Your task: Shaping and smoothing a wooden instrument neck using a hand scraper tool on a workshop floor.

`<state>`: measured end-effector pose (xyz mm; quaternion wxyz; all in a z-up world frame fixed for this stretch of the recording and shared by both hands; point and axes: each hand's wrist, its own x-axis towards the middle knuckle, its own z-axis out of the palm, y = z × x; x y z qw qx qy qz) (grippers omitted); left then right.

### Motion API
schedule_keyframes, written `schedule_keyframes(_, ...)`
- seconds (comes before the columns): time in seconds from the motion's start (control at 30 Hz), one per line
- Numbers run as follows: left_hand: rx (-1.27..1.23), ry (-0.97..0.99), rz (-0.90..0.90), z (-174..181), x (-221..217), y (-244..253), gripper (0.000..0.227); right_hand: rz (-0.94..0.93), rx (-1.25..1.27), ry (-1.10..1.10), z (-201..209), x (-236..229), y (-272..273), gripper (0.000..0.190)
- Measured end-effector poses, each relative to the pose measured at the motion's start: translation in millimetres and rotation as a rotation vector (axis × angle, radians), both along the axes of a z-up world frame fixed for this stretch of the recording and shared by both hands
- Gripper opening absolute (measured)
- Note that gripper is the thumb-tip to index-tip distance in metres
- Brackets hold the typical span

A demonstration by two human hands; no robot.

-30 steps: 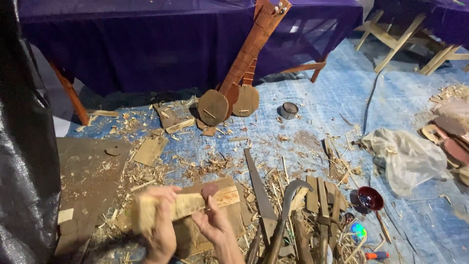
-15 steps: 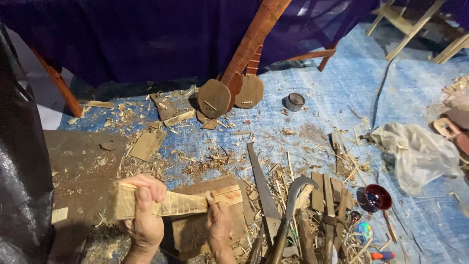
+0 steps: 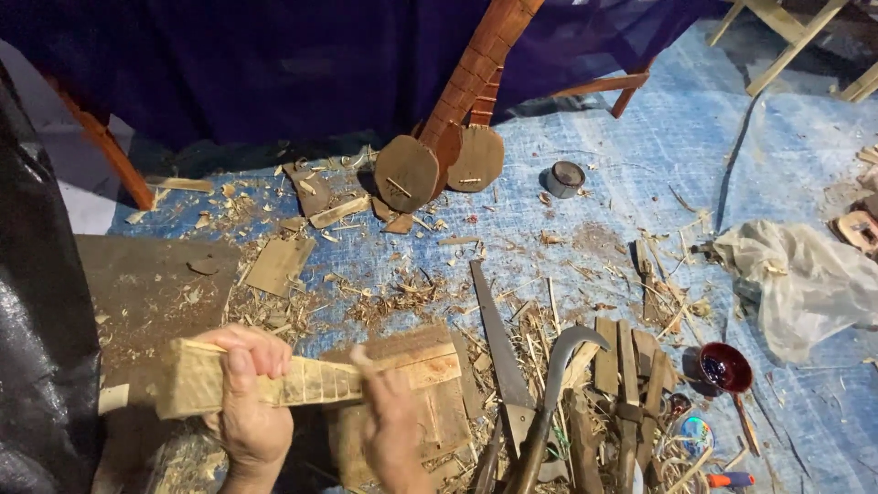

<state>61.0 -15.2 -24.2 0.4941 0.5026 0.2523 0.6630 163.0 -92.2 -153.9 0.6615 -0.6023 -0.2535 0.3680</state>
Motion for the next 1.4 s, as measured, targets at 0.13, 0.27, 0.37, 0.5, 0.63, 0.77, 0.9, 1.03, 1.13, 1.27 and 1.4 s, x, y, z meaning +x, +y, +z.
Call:
schedule_keyframes(0.13,-0.059,-0.094,-0.037,-0.2,-2.7,-2.0,0.006,0.072,0.009,-0.846,-28.6,-0.6,-3.4,0.04)
schedule_keyframes(0.27,-0.02,-0.024,0.001,-3.0,-5.3,1.1,0.005,0.194,-0.656,-0.783,-128.9,29.0,-11.1,0.075)
schedule_keyframes(0.37,0.026,0.07,0.022,-9.4,-6.1,2.9,0.005,0.056,-0.263,-0.743,-81.4,13.2,-6.5,0.028)
schedule_keyframes(0.5,0.008,-0.009,-0.001,-8.5,-9.2,1.3,0.004,0.148,-0.091,-0.659,-42.6,1.6,-7.2,0.04)
schedule_keyframes(0.63,-0.071,0.031,-0.01,3.7,-9.7,-4.0,0.012,0.261,-0.689,-0.929,-176.1,51.1,-27.1,0.047)
schedule_keyframes(0.77,-0.263,-0.097,0.063,23.7,-12.0,-9.1,0.035,0.124,-0.796,-0.896,-149.2,59.3,-26.3,0.027)
schedule_keyframes(0.9,-0.145,-0.003,0.011,12.3,-9.5,-10.5,0.044,0.069,-0.117,-0.84,17.4,25.3,-4.7,0.043)
schedule_keyframes(1.03,-0.083,-0.1,-0.146,5.6,-11.8,-16.1,0.031,0.134,0.006,-0.834,15.7,6.6,-8.5,0.051)
schedule_keyframes(1.13,0.051,0.066,-0.092,9.7,-10.5,-13.2,0.034,0.096,-0.338,-0.808,-109.4,37.2,-12.0,0.059)
schedule_keyframes(1.27,0.013,0.037,-0.097,13.7,-6.3,-19.0,0.034,0.047,-0.103,-0.794,-29.7,13.5,-13.6,0.059)
schedule_keyframes(1.4,-0.019,-0.019,-0.214,16.4,-9.6,-16.9,0.037,0.1,-0.057,-0.889,-29.7,18.8,-12.7,0.059)
